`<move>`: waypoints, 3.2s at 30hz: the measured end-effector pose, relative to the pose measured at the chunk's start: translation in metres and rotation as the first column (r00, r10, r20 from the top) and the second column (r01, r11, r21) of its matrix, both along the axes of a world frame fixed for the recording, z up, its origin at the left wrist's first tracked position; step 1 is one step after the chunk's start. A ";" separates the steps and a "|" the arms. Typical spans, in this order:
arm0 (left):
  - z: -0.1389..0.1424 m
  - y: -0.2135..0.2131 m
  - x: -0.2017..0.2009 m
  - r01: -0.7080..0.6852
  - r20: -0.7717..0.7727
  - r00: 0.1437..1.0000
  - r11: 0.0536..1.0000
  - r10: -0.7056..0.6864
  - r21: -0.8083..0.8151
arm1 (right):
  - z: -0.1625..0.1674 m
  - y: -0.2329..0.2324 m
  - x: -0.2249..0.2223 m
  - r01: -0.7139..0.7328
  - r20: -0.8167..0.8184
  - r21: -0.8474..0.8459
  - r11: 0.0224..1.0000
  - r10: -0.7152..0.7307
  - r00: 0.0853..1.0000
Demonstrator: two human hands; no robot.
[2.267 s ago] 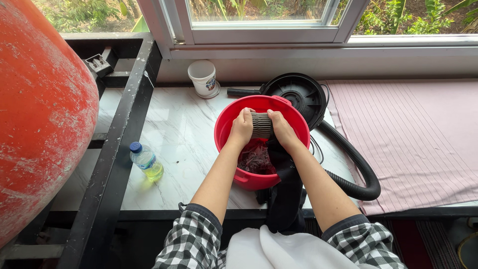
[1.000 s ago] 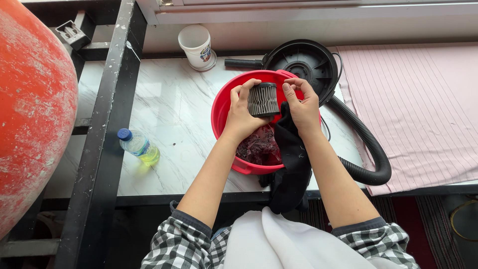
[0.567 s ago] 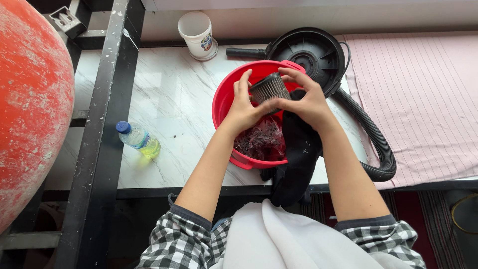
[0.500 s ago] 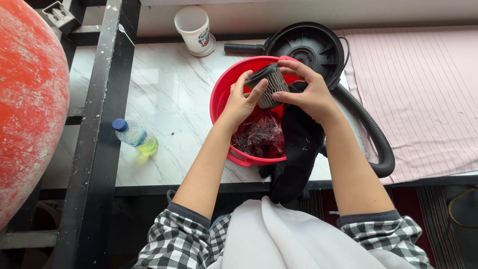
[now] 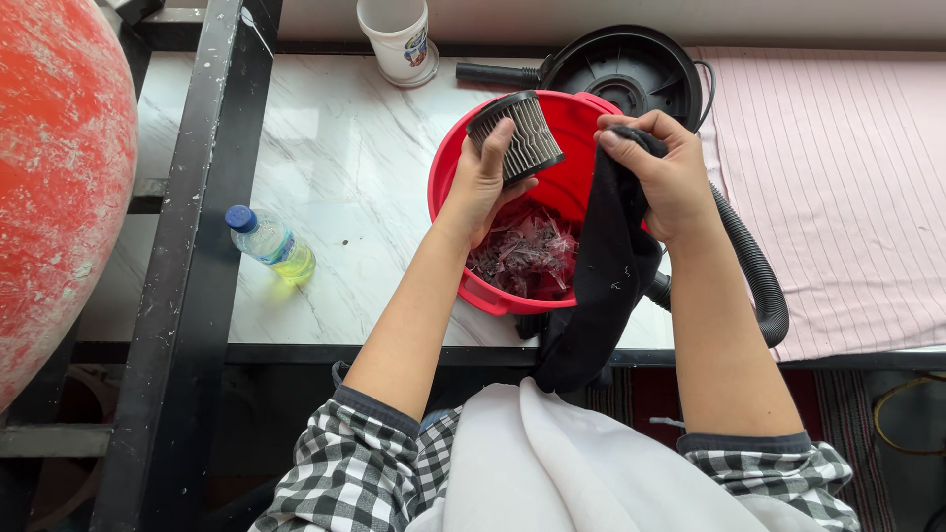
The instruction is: The person wipes a cylindrical vacuum cleaner filter with a black cloth over a red bucket, rotating the filter to clean its pleated surface. They then place the filter on the counter and wipe the vacuum's motor head assembly with the same cloth.
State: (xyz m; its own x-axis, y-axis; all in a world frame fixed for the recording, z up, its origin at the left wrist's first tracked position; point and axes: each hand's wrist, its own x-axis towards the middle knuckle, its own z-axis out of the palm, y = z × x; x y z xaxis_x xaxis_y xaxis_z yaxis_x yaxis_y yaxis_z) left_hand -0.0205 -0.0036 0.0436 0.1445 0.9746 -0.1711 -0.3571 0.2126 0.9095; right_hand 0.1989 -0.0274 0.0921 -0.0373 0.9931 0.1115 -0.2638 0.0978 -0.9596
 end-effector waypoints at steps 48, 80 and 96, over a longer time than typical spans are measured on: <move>-0.045 0.018 0.005 0.067 -0.485 0.858 0.900 0.168 0.430 | -0.044 -0.013 -0.028 -0.266 0.774 0.383 0.885 -0.150 0.615; -0.055 0.021 0.008 0.019 -0.396 0.917 0.984 0.055 0.180 | -0.042 0.006 -0.034 -0.021 0.577 0.542 0.840 -0.354 0.736; -0.061 0.022 0.009 0.031 -0.455 0.889 0.983 0.054 0.179 | -0.034 0.003 -0.042 -0.194 0.751 0.550 0.812 -0.379 0.542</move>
State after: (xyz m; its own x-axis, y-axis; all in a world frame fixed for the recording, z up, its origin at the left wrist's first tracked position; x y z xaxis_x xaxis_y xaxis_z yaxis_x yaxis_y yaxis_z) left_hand -0.0118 0.0183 -0.0173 0.0810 0.9959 -0.0404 0.1045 0.0319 0.9940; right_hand 0.1572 -0.0242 0.0578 -0.3040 0.7715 0.5589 0.6230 0.6049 -0.4960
